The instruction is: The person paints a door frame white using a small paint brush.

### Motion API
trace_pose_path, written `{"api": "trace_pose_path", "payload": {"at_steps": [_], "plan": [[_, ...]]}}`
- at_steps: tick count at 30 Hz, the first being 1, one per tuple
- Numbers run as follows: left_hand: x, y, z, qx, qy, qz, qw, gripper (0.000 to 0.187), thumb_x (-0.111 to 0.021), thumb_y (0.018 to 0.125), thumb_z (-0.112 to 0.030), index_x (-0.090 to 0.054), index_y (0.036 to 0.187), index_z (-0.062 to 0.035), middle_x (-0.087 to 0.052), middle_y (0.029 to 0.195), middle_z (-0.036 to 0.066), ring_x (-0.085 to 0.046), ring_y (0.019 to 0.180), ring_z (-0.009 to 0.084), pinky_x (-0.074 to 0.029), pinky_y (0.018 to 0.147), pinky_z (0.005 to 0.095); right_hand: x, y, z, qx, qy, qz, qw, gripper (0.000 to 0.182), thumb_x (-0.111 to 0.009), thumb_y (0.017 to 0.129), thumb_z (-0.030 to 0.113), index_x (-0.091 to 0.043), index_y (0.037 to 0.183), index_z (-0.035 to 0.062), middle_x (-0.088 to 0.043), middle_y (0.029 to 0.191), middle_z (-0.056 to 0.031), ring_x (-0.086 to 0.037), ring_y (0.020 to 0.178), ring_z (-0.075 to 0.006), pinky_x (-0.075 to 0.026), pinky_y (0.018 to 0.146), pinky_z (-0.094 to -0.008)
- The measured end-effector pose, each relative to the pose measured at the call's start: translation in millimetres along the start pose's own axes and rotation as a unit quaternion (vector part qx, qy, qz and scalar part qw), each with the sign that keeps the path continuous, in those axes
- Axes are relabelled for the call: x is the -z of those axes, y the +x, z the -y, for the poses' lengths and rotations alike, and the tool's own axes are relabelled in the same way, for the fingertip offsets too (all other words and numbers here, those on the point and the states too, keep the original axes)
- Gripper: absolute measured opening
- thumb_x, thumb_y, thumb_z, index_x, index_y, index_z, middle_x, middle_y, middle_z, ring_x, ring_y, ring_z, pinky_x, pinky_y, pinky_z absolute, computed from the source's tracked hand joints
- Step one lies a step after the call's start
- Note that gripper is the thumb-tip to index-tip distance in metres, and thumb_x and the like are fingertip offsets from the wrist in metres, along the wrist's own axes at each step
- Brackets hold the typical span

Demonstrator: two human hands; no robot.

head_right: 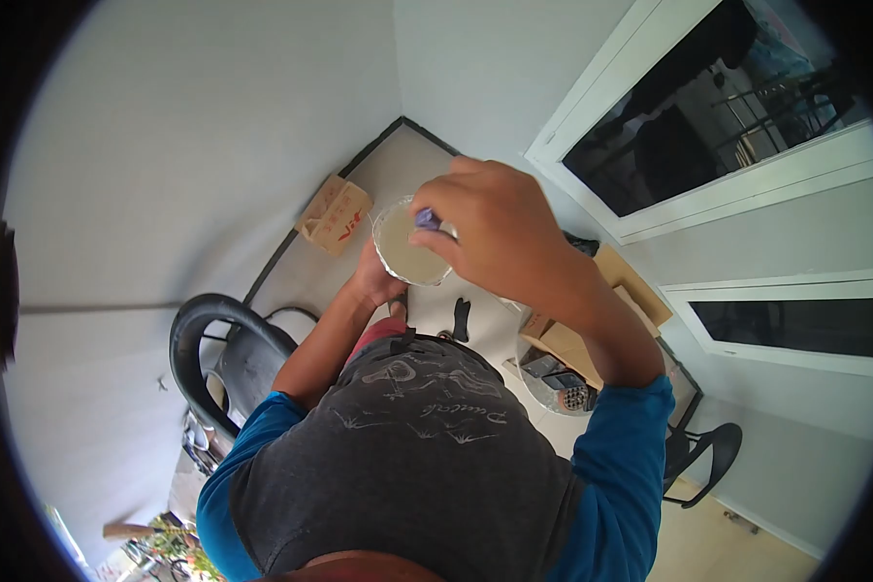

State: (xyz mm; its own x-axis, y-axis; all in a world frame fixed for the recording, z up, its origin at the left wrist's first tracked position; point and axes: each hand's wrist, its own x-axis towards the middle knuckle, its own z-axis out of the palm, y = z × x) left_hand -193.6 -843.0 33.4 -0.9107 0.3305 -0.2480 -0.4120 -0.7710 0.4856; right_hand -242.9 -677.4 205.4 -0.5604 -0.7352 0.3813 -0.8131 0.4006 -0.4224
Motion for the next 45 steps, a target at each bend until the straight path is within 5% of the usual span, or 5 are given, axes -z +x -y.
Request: {"api": "trace_pose_path", "payload": {"at_steps": [6,10,19,41,45], "plan": [[15.3,52.7,-38.9,0.028,0.071,0.014,0.997,0.055,-0.029,0.1,-0.042,-0.052,0.131,-0.0037,-0.062,0.124,0.011,-0.061,0.113,0.0256,-0.049,0.098,0.0394,2.0,20.0,-28.1,-0.122,0.037,-0.094,0.987,0.021,-0.08,0.073,0.017,-0.068,0.088,0.0074,-0.061,0.076,-0.0087,-0.061,0.069,-0.0265,-0.047,0.061,-0.035],[46.0,92.3,-56.3,0.079,0.065,0.073,0.992,0.053,-0.03,0.098,-0.044,-0.054,0.13,-0.0106,-0.063,0.12,0.009,-0.062,0.11,0.0233,-0.056,0.082,0.0474,-7.7,37.7,-32.2,-0.161,0.003,-0.121,0.979,0.021,-0.077,0.075,0.019,-0.067,0.091,0.0082,-0.063,0.079,-0.0089,-0.063,0.073,-0.0269,-0.05,0.066,-0.0359],[51.9,165.8,-65.1,0.145,0.123,0.091,0.978,0.051,-0.031,0.097,-0.052,-0.047,0.132,-0.0187,-0.062,0.117,0.005,-0.067,0.098,0.0245,-0.06,0.061,0.044,-17.5,51.6,-82.4,-0.209,0.024,-0.15,0.966,0.02,-0.073,0.078,0.017,-0.064,0.093,0.0079,-0.065,0.084,-0.0088,-0.064,0.076,-0.0264,-0.051,0.067,-0.0358],[-31.5,357.8,-16.2,0.178,0.14,0.078,0.971,0.053,-0.032,0.095,-0.055,-0.051,0.13,-0.0209,-0.065,0.116,0.006,-0.067,0.098,0.0294,-0.058,0.062,0.0473,78.1,9.8,-260.4,-0.205,-0.005,-0.256,0.945,0.017,-0.073,0.079,0.015,-0.065,0.092,0.0076,-0.063,0.077,-0.0071,-0.054,0.058,-0.0191,-0.044,0.056,-0.0295],[-50.9,365.8,-11.9,0.19,0.152,0.113,0.963,0.047,-0.031,0.096,-0.044,-0.055,0.127,-0.0166,-0.065,0.117,0.007,-0.064,0.105,0.0267,-0.052,0.078,0.0537,93.9,1.5,-269.4,-0.251,0.017,-0.252,0.934,0.018,-0.071,0.079,0.016,-0.066,0.093,0.007,-0.064,0.081,-0.0081,-0.06,0.065,-0.0212,-0.047,0.061,-0.0309]]}}
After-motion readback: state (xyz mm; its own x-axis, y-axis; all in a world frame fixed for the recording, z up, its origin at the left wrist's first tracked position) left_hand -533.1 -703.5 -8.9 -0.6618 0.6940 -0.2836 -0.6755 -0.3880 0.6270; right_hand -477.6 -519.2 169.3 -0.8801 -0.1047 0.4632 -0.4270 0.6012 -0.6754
